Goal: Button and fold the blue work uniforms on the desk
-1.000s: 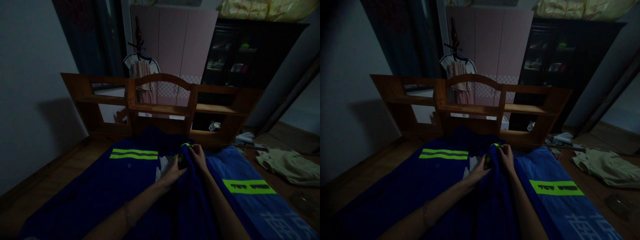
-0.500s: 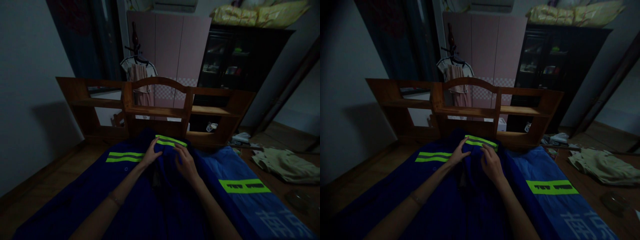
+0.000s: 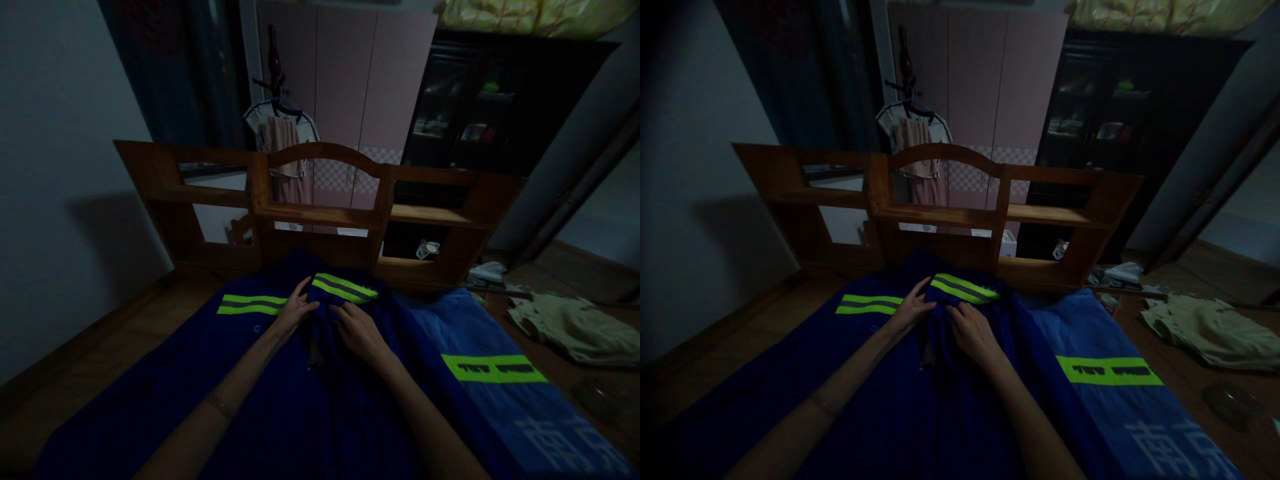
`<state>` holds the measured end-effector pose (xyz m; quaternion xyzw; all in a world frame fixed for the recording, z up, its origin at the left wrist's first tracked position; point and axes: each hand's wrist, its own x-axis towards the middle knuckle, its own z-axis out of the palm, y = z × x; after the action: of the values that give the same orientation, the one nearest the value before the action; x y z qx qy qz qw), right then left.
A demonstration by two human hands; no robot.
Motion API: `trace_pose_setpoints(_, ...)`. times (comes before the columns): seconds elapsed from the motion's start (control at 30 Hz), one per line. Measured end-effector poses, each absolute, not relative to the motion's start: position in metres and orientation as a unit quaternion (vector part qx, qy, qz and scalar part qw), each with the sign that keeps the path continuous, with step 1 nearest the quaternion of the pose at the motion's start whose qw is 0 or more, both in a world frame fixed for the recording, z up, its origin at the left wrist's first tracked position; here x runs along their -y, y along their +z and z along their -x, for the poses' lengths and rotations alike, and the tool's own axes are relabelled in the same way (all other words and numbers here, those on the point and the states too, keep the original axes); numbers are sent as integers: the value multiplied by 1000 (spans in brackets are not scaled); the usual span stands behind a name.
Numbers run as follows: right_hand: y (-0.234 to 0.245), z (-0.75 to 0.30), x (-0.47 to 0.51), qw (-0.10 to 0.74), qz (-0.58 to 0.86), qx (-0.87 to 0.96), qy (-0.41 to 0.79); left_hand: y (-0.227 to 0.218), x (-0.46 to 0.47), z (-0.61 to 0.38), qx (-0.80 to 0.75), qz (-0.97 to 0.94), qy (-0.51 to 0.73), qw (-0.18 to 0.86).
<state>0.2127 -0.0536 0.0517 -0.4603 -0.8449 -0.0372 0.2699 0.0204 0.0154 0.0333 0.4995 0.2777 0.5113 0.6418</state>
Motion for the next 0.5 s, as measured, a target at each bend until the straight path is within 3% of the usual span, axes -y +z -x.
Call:
trace_pose_setpoints(0.27,58,-196,60,355,480,802,-26,35,4,-50,-285,-486,532,632)
trace_pose_setpoints(0.5,56,-199,59,381,497,779,-36,35,9,-60,-291,-522,524,607)
